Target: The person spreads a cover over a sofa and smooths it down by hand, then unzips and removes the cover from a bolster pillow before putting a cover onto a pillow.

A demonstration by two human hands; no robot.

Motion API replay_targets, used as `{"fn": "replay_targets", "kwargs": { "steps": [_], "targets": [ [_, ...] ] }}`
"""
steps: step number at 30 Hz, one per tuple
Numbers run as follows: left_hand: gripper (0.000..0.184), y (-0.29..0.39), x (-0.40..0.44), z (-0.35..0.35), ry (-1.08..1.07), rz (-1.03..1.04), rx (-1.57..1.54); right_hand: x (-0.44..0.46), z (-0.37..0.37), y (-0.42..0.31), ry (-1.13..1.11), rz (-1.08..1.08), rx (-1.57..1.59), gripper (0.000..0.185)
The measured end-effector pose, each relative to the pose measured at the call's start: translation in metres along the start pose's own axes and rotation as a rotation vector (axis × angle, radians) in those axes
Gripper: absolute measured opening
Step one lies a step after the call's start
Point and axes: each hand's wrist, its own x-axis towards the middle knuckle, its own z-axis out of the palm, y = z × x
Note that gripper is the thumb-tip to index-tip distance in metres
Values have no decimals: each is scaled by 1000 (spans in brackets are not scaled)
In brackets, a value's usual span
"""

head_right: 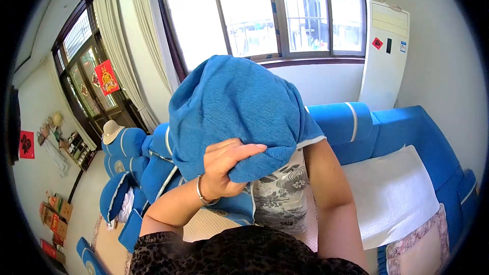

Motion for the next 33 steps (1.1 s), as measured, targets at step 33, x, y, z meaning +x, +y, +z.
{"fn": "replay_targets", "kwargs": {
  "steps": [33],
  "targets": [
    [24, -113, 63, -94, 103, -545, 619, -101, 21, -58, 367, -598, -665, 28]
  ]
}}
